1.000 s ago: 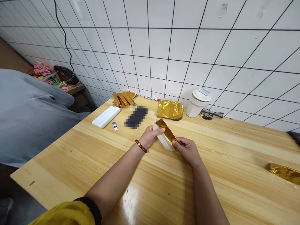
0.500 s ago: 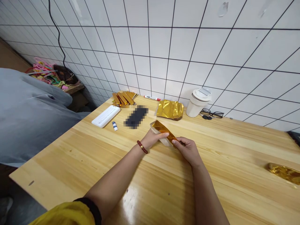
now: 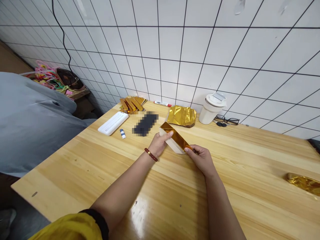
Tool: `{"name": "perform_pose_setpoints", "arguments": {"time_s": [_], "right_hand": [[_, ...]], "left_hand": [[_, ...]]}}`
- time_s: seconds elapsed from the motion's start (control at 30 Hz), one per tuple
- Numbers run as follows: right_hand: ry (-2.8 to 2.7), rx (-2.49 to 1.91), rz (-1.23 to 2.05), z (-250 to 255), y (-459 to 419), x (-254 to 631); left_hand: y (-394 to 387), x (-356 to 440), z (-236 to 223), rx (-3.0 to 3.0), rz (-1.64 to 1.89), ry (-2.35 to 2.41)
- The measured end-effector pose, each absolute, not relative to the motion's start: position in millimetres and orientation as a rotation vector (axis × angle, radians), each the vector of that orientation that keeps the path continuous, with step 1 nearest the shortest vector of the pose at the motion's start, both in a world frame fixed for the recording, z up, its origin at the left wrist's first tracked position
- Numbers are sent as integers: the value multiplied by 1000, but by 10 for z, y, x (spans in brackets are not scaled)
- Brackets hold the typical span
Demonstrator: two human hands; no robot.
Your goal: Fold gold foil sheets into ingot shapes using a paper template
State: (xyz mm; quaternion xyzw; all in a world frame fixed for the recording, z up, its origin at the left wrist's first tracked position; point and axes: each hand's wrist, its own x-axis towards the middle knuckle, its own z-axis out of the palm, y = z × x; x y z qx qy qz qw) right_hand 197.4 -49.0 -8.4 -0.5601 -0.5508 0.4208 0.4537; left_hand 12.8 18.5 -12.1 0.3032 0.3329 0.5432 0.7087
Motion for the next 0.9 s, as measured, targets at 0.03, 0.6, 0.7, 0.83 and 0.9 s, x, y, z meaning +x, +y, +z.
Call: {"name": "perform_pose_setpoints", "arguments": {"time_s": [0.03,0.6,0.7,0.83,0.9], "right_hand": [[-1365,-1381,1026,-86,-493,1986],[-1281,-1326,1088,-122,-484,2026],[-1309,-1360,1060,-99,-483,1982],[-1316,-1353,1051,-85,-479,1957],[-1317,-1349,1049,-88,-480,1968]], "left_hand": [[192,127,-125,658,1214,737],[191,156,-133,675,1244,759],[158,158,-105,715,1192,762],[109,173,-93,882,1123,755],[106,184,-110,926,1136,775]]}}
